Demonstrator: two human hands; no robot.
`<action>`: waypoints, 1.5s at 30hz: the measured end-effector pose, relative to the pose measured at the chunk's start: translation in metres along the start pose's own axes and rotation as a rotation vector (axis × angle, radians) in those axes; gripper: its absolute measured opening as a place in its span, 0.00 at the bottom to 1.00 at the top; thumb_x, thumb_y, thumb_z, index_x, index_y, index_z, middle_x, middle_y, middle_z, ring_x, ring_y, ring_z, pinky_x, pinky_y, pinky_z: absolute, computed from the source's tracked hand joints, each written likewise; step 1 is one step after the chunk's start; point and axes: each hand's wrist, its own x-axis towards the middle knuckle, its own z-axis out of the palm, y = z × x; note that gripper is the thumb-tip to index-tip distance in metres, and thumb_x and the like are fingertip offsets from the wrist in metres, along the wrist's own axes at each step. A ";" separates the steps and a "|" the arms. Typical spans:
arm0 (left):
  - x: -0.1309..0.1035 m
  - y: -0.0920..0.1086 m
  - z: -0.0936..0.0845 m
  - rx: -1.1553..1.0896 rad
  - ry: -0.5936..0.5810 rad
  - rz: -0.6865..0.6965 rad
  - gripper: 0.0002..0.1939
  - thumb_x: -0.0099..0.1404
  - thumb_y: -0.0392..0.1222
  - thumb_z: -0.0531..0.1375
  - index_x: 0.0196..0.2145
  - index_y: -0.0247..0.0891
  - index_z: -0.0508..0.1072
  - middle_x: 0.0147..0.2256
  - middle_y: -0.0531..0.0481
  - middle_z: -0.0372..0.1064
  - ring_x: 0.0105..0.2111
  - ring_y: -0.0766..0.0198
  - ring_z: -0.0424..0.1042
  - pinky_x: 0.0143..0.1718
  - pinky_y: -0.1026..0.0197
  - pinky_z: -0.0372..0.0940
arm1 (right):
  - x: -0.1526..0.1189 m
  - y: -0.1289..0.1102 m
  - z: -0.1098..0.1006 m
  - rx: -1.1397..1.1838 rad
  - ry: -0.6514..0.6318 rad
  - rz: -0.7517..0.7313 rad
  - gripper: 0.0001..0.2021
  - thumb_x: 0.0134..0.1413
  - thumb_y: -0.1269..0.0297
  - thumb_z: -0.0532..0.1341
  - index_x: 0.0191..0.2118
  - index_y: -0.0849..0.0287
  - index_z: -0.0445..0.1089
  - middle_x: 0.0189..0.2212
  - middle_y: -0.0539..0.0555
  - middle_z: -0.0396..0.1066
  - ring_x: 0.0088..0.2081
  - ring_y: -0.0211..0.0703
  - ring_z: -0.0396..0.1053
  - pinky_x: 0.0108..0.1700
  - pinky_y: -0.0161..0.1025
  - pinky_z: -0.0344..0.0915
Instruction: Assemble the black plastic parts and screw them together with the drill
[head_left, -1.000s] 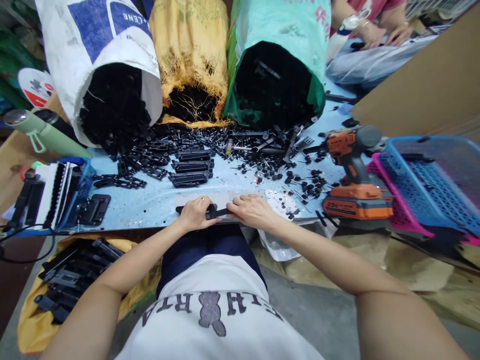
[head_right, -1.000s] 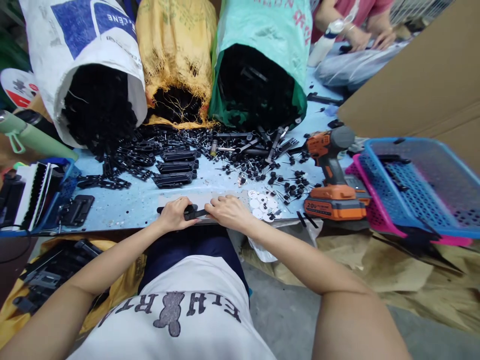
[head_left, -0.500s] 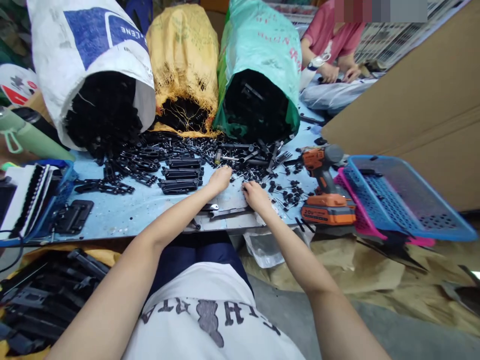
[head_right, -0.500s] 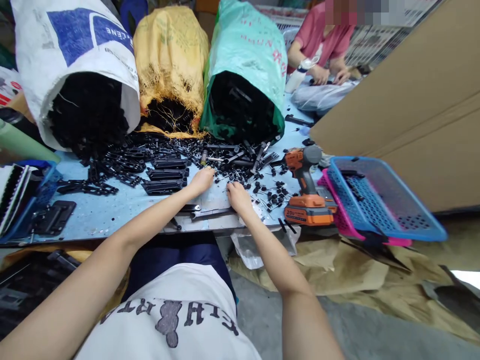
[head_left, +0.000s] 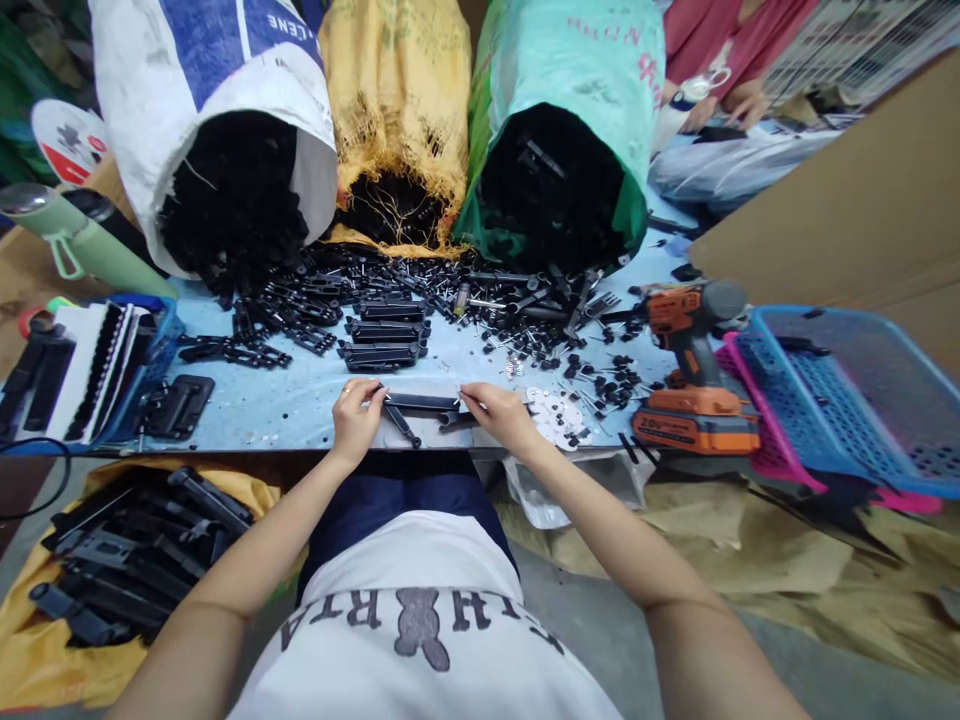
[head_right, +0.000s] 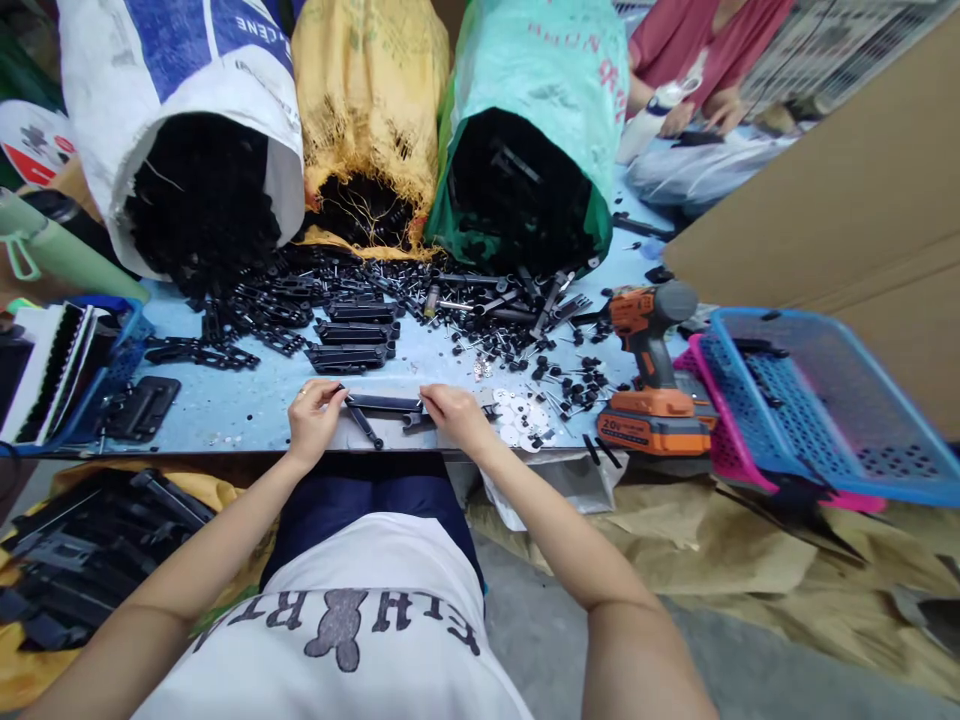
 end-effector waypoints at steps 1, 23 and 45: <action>0.001 0.000 0.000 0.024 0.001 0.028 0.08 0.62 0.43 0.58 0.35 0.35 0.73 0.33 0.48 0.68 0.34 0.66 0.70 0.32 0.63 0.70 | -0.001 0.000 0.000 -0.021 -0.022 -0.040 0.10 0.62 0.65 0.52 0.39 0.60 0.70 0.35 0.56 0.75 0.37 0.41 0.73 0.40 0.37 0.69; 0.004 -0.021 -0.020 0.229 -0.336 0.505 0.12 0.68 0.38 0.50 0.45 0.35 0.69 0.40 0.42 0.73 0.41 0.61 0.72 0.44 0.56 0.66 | -0.023 0.004 0.001 -0.076 -0.181 -0.074 0.18 0.60 0.59 0.54 0.55 0.55 0.63 0.51 0.60 0.66 0.50 0.48 0.65 0.48 0.49 0.65; -0.026 0.039 0.001 0.668 -0.636 -0.273 0.19 0.64 0.50 0.50 0.34 0.35 0.76 0.29 0.41 0.74 0.32 0.55 0.74 0.34 0.59 0.64 | 0.036 -0.052 0.061 0.003 -0.405 -0.078 0.21 0.65 0.58 0.44 0.57 0.58 0.62 0.51 0.60 0.65 0.50 0.47 0.62 0.51 0.45 0.62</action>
